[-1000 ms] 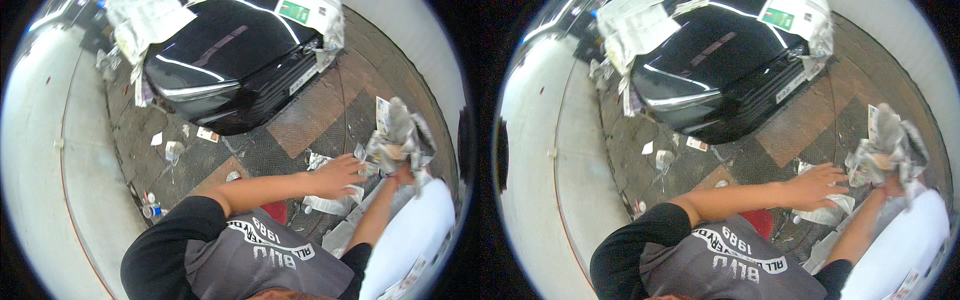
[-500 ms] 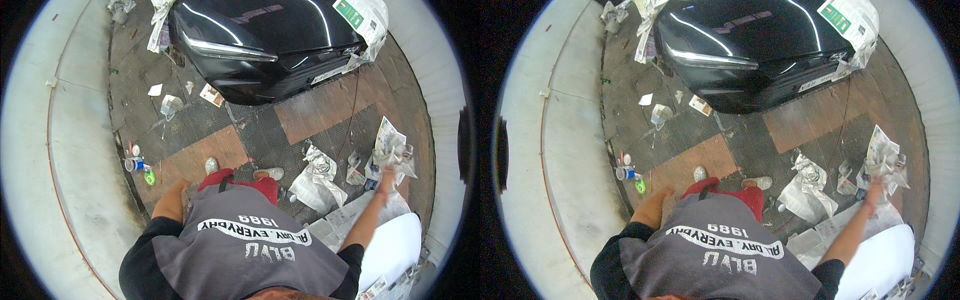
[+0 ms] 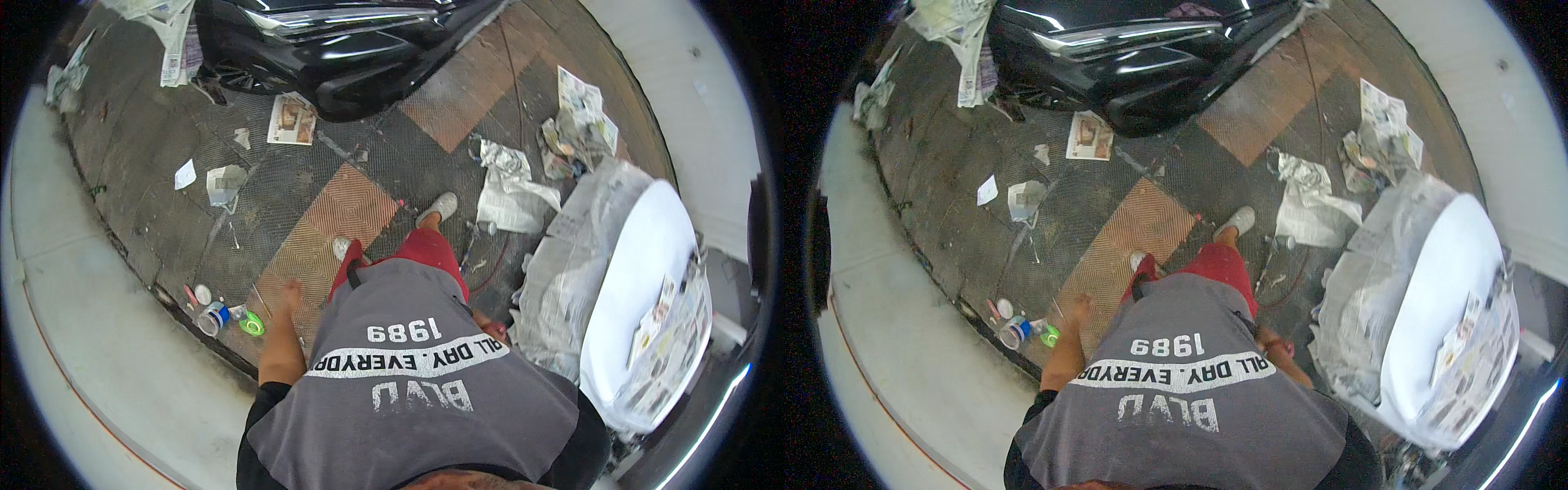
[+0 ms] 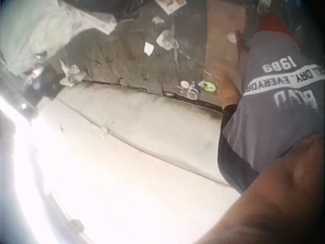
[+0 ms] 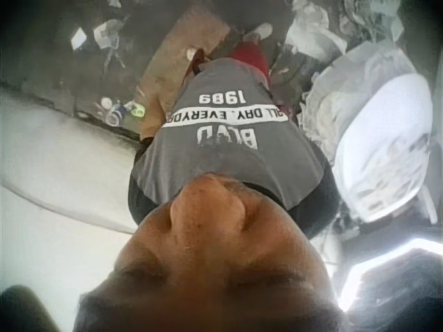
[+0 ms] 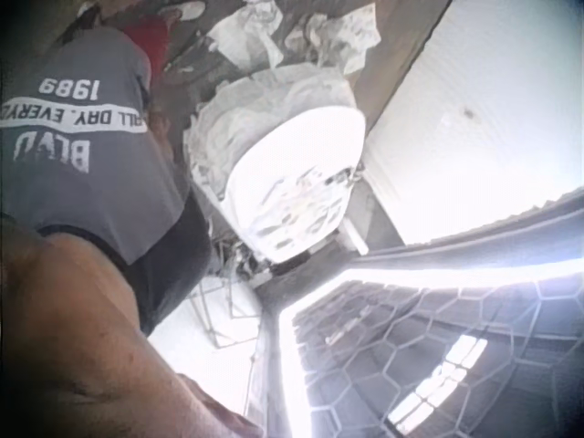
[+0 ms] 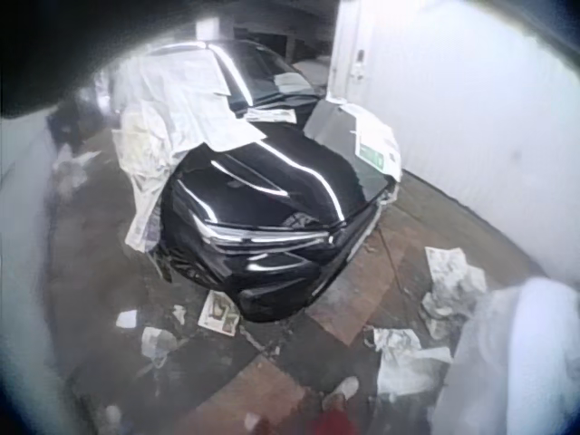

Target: The person uses a spray gun to apply paint to a black car bumper. They remove newspaper masking from the bumper, wipe the surface, and reapply newspaper to cover the bumper again.

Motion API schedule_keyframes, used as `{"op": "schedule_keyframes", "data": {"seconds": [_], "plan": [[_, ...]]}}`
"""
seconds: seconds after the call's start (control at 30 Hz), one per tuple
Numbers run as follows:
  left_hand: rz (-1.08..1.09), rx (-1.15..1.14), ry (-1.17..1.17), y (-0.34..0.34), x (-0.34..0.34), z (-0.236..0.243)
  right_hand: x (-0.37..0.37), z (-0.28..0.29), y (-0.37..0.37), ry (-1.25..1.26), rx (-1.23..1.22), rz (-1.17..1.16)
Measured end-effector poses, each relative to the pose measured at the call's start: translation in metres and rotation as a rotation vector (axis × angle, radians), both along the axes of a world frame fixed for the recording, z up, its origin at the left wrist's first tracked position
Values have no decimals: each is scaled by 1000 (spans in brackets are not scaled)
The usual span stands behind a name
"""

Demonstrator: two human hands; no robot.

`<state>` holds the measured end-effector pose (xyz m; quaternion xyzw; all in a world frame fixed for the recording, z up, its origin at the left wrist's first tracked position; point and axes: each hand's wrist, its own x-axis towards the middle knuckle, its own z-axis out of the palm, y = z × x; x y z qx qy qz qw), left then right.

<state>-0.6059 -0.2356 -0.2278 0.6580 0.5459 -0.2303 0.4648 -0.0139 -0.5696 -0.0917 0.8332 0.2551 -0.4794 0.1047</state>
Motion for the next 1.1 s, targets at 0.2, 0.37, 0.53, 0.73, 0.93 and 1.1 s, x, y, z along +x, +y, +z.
{"op": "schedule_keyframes", "data": {"seconds": [0.2,0.37,0.53,0.73,0.93,1.1], "plan": [[636,125,42,141,-46,32,43,42,103,-307,541,-225],[837,173,-251,167,1,95,63,76,150,-251,672,-283],[536,18,-45,103,33,52,65,50,105,-194,564,-431],[-120,-341,-25,-54,62,12,56,-2,10,-87,378,-643],[-635,-581,65,-116,99,91,123,-167,-12,39,262,-788],[431,-715,294,-134,151,92,218,-434,-47,-134,95,-649]]}}
